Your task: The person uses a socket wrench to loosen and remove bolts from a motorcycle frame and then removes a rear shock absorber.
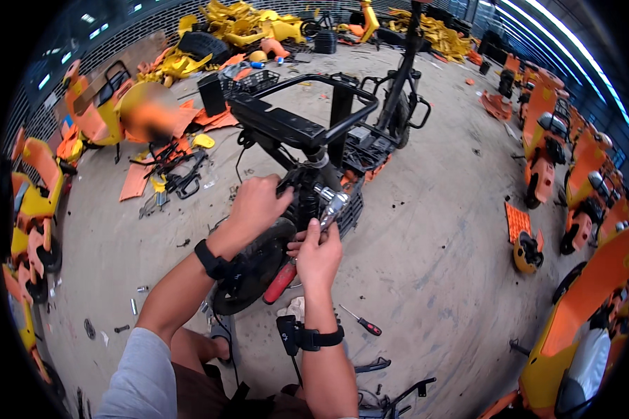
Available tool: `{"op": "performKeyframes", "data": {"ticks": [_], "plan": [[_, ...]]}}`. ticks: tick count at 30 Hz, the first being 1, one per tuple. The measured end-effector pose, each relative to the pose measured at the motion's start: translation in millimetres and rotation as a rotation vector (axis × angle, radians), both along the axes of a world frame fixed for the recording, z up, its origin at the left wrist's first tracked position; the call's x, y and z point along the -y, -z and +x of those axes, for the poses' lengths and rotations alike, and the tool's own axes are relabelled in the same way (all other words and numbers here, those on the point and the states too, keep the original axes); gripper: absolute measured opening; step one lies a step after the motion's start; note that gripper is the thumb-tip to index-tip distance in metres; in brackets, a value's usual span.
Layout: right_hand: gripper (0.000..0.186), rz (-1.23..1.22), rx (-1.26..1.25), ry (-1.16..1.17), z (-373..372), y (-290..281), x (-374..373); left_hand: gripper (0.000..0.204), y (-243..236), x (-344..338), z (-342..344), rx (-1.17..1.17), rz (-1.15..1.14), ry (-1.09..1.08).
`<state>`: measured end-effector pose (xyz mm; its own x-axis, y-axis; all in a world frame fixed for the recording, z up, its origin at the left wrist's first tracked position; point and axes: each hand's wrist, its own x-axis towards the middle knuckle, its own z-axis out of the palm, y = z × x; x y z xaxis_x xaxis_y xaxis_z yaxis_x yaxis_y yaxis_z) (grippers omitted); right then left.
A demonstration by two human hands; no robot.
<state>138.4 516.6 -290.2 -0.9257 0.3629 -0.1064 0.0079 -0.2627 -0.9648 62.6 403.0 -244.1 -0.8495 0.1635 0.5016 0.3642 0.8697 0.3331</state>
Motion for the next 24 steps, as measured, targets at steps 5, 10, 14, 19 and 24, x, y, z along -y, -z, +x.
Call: {"op": "performKeyframes", "data": {"ticks": [5, 10, 14, 19, 24], "plan": [[0.023, 0.028, -0.026, -0.021, -0.7, 3.3, 1.9, 0.036, -6.2, 7.6, -1.8, 0.010, -0.022, 0.044], [0.027, 0.058, -0.031, -0.020, -2.1, 5.7, -1.3, 0.032, 8.8, 6.9, -4.1, -0.032, 0.034, 0.031], [0.027, 0.088, -0.023, -0.012, -2.4, 7.2, -1.3, 0.028, 31.4, 9.6, -9.3, -0.103, 0.157, 0.054], [0.031, 0.105, -0.018, 0.004, -0.6, 3.5, 1.3, 0.027, 50.0, 5.6, -10.2, -0.225, 0.315, 0.097], [0.025, 0.116, -0.055, 0.016, -0.1, 6.3, 2.0, 0.018, 70.6, -3.4, -10.3, -0.297, 0.500, 0.118]]}}
